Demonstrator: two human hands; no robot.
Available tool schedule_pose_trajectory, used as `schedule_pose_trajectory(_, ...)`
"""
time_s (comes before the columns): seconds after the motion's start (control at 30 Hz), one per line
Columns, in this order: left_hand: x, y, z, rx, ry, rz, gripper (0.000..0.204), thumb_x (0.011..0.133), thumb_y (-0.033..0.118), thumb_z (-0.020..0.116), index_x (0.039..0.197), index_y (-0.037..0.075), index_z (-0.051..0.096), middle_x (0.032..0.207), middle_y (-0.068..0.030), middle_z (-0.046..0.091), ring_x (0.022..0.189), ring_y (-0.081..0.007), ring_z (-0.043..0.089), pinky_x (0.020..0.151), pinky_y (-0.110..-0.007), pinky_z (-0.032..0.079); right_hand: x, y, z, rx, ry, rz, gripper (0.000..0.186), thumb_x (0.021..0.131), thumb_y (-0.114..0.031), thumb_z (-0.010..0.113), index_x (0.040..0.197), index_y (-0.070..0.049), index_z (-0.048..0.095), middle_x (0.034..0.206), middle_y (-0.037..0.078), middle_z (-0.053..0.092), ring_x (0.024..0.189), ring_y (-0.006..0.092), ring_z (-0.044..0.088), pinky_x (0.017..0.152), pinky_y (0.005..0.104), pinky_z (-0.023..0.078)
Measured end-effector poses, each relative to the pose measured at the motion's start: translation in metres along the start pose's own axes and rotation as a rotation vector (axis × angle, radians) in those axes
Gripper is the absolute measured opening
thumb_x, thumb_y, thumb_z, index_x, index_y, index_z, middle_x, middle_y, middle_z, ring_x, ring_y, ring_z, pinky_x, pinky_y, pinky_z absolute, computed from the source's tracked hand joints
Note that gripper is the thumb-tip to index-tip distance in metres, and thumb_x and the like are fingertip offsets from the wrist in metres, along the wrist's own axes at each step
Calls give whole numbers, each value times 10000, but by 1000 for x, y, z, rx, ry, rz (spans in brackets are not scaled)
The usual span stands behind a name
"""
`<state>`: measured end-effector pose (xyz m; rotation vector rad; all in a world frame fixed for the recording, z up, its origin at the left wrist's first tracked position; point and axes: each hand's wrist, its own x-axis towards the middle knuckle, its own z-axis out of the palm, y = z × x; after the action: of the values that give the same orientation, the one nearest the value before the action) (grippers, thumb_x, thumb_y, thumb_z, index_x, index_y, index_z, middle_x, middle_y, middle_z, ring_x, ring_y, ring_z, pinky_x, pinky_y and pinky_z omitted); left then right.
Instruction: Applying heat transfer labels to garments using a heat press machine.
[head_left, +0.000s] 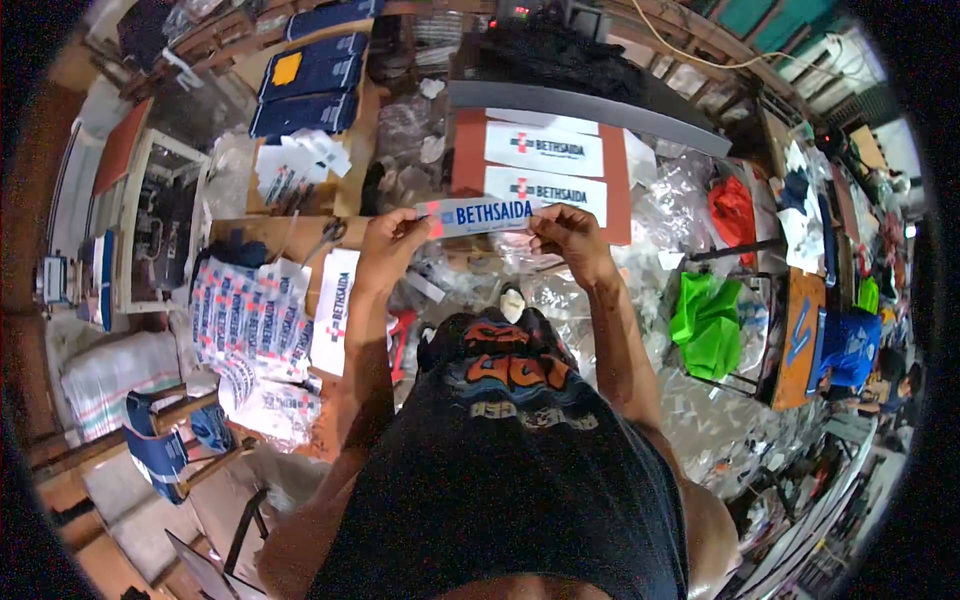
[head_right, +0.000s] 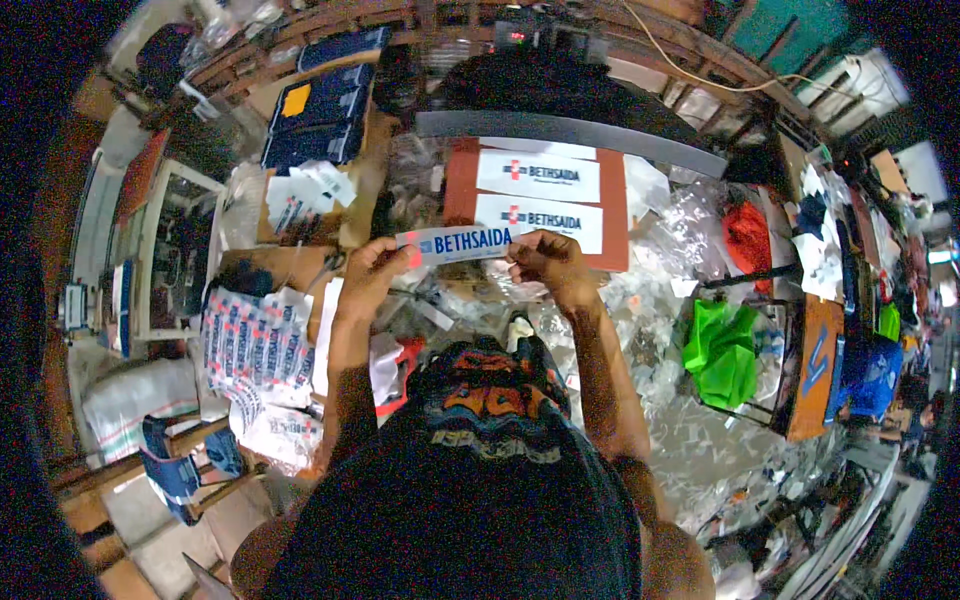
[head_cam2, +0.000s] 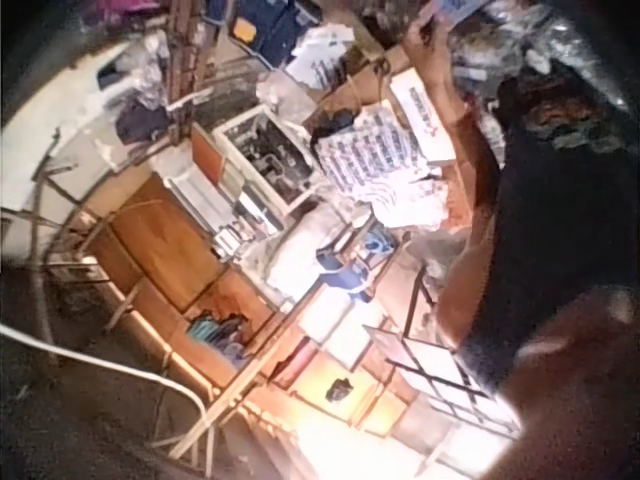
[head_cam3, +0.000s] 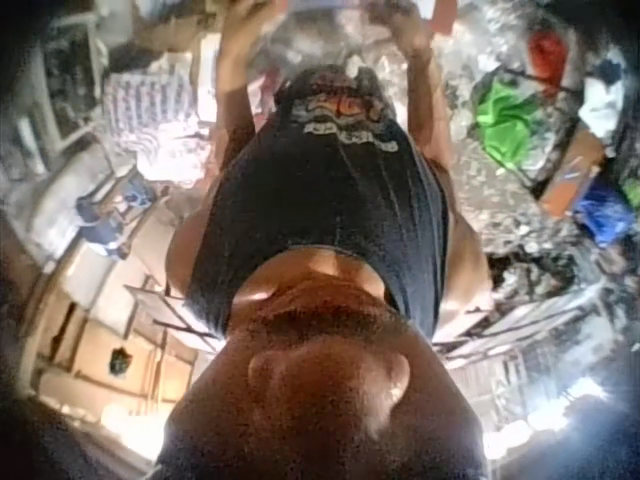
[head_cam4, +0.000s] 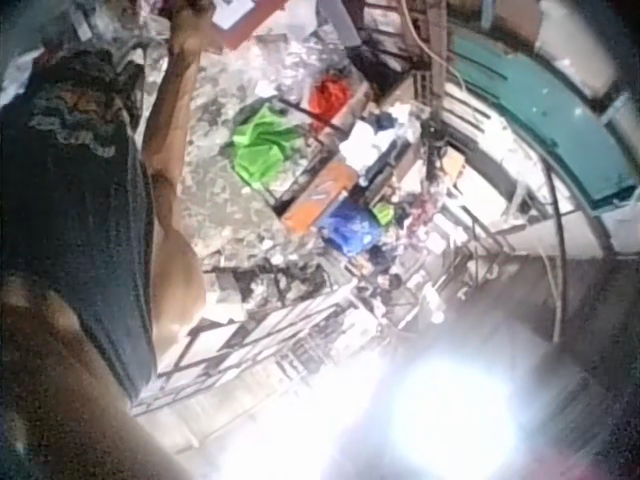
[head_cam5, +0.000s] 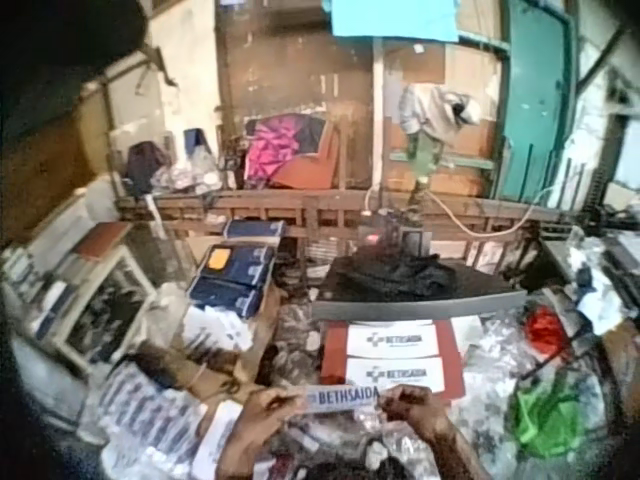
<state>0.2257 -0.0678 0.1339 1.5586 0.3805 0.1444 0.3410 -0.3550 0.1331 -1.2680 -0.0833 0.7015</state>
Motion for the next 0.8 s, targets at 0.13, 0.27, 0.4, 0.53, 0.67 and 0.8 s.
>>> schedule_pose_trajectory(0.13,-5,-21,17,61,-158,-47,132,980,102,707,1039,-15,723,869,17,676,785,-46,581,704,-226,470,-12,17,-38,0,-53,10,75,971,-68,706,999,1,707,886,70,731,740,164,694,699,321,596)
schedule_pose_trajectory(0.27,-28,-59,28,143,-323,-201,212,987,165,706,1115,-2,729,996,-9,724,924,-88,631,826,-275,516,-30,61,-81,4,-80,154,72,952,0,693,1019,1,668,928,121,724,760,193,698,688,315,599)
schedule_pose_trajectory(0.4,-42,-65,58,150,-321,-275,227,981,207,710,1089,8,731,960,-7,714,895,-89,617,815,-275,508,-43,66,-100,-16,-33,252,89,946,8,699,1029,12,669,914,114,725,741,181,693,675,300,596)
schedule_pose_trajectory(0.53,-43,-60,80,232,-266,-200,236,990,253,680,1074,36,720,919,-18,688,825,-92,595,762,-267,493,-34,79,-132,40,-87,215,118,944,-52,741,1043,-2,699,936,117,731,778,197,704,649,321,595)
schedule_pose_trajectory(0.67,-28,-61,86,200,-209,-269,243,991,219,678,1152,39,704,931,-27,690,810,-96,613,734,-258,509,-25,71,-138,303,-141,247,180,957,-76,676,1119,-19,625,1038,165,706,872,264,691,674,371,582)
schedule_pose_trajectory(0.8,-4,-72,84,296,-64,-188,268,993,215,694,1188,31,701,952,-30,702,807,-105,629,720,-263,530,-7,53,-123,189,-98,186,86,983,-18,664,1066,1,650,1006,144,715,824,208,687,691,334,575)
